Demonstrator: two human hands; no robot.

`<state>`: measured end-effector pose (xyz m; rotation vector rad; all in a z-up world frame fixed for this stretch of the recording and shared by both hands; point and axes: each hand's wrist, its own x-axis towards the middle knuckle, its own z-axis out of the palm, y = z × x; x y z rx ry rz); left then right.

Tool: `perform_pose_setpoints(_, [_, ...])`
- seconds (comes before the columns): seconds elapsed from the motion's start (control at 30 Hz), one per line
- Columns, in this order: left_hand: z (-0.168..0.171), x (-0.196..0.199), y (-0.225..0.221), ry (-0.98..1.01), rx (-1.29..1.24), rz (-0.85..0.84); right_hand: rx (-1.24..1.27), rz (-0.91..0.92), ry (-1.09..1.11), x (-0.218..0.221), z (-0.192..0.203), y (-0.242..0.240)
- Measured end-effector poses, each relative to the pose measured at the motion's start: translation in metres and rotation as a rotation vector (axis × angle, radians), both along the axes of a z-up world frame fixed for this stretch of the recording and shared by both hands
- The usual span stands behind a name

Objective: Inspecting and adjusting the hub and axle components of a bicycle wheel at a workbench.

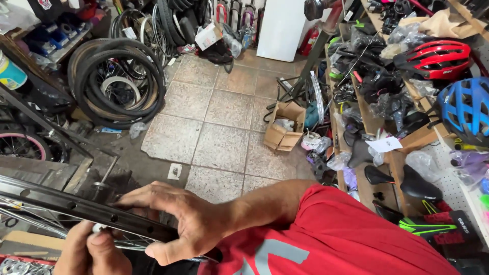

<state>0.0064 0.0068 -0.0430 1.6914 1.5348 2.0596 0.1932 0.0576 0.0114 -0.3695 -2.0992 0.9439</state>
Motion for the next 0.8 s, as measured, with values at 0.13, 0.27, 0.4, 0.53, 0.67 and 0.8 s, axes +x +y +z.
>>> perform_pose_setpoints(0.13, [0.012,-0.020,0.017,-0.351,-0.451,-0.265,-0.083,-0.128,0.065,0.002,0.005,-0.007])
perform_pose_setpoints(0.27, [0.015,-0.014,0.020,-0.249,-0.405,-0.219,-0.126,-0.154,0.060,0.003,0.004,-0.009])
perform_pose_setpoints(0.4, [0.002,0.016,0.020,0.163,0.089,0.020,-0.136,-0.143,0.067,0.002,0.004,-0.008])
perform_pose_setpoints(0.53, [-0.016,0.025,0.013,0.159,0.007,0.108,-0.133,-0.111,0.064,0.004,0.003,-0.005])
perform_pose_setpoints(0.67, [-0.020,0.039,0.005,0.035,0.005,0.170,-0.140,-0.047,0.102,0.004,-0.003,-0.003])
perform_pose_setpoints(0.8, [-0.033,0.042,0.001,-0.205,-0.018,0.042,-0.107,-0.056,0.070,0.005,-0.006,-0.005])
